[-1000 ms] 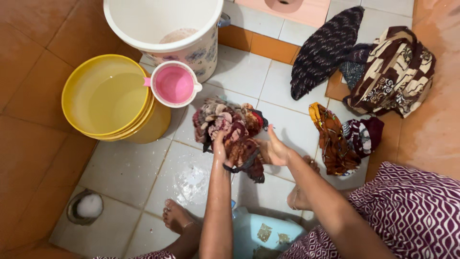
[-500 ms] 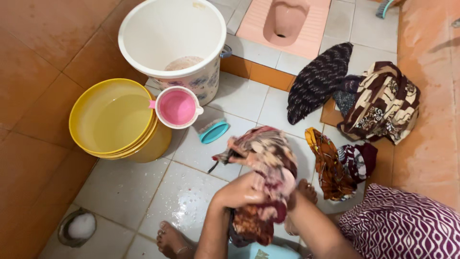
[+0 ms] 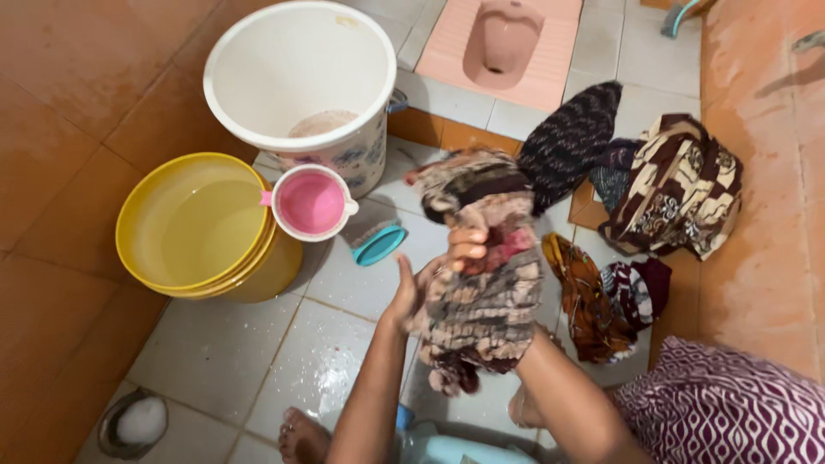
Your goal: The person washes a rug by scrubbing it with a brush, pouring water over it from a mug, and wringing it out by hand.
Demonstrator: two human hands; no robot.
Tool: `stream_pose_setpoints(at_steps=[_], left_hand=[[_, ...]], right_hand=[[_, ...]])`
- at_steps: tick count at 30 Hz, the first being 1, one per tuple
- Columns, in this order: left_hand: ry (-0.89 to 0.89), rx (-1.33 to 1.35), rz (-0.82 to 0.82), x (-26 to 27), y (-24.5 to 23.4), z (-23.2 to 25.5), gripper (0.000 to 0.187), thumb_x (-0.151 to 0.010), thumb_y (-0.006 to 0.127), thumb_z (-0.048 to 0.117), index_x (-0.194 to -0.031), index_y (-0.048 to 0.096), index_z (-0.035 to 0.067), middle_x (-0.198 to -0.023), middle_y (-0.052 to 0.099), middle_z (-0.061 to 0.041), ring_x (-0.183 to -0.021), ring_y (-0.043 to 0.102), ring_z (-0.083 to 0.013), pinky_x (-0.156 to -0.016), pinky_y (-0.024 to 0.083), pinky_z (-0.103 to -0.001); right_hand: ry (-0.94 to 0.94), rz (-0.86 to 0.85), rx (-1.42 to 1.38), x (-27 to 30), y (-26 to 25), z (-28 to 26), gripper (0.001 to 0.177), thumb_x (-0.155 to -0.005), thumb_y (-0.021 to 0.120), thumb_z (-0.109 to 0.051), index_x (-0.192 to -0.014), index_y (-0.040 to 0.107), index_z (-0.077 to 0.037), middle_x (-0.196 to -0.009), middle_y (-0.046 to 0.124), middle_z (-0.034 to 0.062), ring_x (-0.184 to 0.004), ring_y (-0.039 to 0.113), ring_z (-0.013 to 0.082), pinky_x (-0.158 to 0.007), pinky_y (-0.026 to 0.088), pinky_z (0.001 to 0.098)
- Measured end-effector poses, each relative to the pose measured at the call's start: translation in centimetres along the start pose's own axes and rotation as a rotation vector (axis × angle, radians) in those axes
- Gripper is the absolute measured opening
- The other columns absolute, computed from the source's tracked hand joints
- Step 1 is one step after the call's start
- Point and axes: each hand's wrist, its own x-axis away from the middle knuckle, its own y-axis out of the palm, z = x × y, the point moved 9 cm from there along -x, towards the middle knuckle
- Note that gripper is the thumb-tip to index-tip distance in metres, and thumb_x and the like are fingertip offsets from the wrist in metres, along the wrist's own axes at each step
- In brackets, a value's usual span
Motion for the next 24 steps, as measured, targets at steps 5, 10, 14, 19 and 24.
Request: stream_pose_setpoints(at_steps=[5, 10, 14, 19, 24], left_hand=[[0.228, 0.288, 0.125, -4.0, -2.9, 3.2, 0.082, -0.080, 0.042, 0.063, -0.139, 0.052, 0.006, -0.130, 0.066, -0.011, -0.116, 0.067, -0.0238, -0.099, 0.055, -0.041], [0.261, 0.281, 0.342, -2.0, -6.2, 7.4, 0.052, -0.085, 0.062, 0.036, -0.126, 0.064, 0.003, -0.115, 0.073, -0.010, -0.102, 0.071, -0.0230, -0.090, 0.058, -0.037], [0.049, -0.198, 0.416, -1.5, -6.9, 5.7, 0.033, -0.083, 0.081, 0.014, -0.112, 0.074, -0.002, -0.103, 0.078, -0.011, -0.092, 0.073, -0.0251, -0.082, 0.059, -0.036], [0.322, -0.588, 0.346, -2.8, -9.0, 3.9, 0.031, -0.082, 0.082, 0.011, -0.109, 0.073, -0.001, -0.104, 0.077, -0.007, -0.091, 0.071, -0.0209, -0.081, 0.058, -0.034], [0.419, -0.942, 0.442, -3.4, -10.8, 1.1, 0.032, -0.079, 0.081, 0.015, -0.107, 0.075, 0.001, -0.105, 0.079, -0.010, -0.094, 0.074, -0.0218, -0.084, 0.057, -0.033]], right_hand=[[0.222, 0.075, -0.305, 5.8, -5.8, 8.1, 0.051, -0.092, 0.072, -0.046, -0.124, 0.059, -0.009, -0.123, 0.064, 0.0085, -0.130, 0.055, 0.0315, -0.119, 0.040, 0.0464], [0.166, 0.151, 0.001, 7.6, -14.8, 7.5, 0.063, -0.091, 0.070, -0.048, -0.126, 0.054, 0.003, -0.126, 0.059, 0.0156, -0.115, 0.059, 0.0343, -0.100, 0.042, 0.0587], [0.351, 0.396, 0.456, 12.0, -20.7, 7.2, 0.047, -0.098, 0.070, -0.042, -0.108, 0.063, 0.003, -0.111, 0.066, 0.0159, -0.109, 0.065, 0.0354, -0.095, 0.050, 0.0520], [0.499, 0.731, 0.840, 16.5, -27.9, 6.7, 0.044, -0.092, 0.070, -0.041, -0.102, 0.072, 0.001, -0.102, 0.073, 0.0104, -0.100, 0.069, 0.0248, -0.092, 0.055, 0.0378], [0.405, 1.014, 1.469, 17.3, -28.0, 3.9, 0.040, -0.079, 0.076, -0.033, -0.104, 0.075, -0.002, -0.099, 0.077, 0.0064, -0.093, 0.070, 0.0193, -0.088, 0.057, 0.0350]])
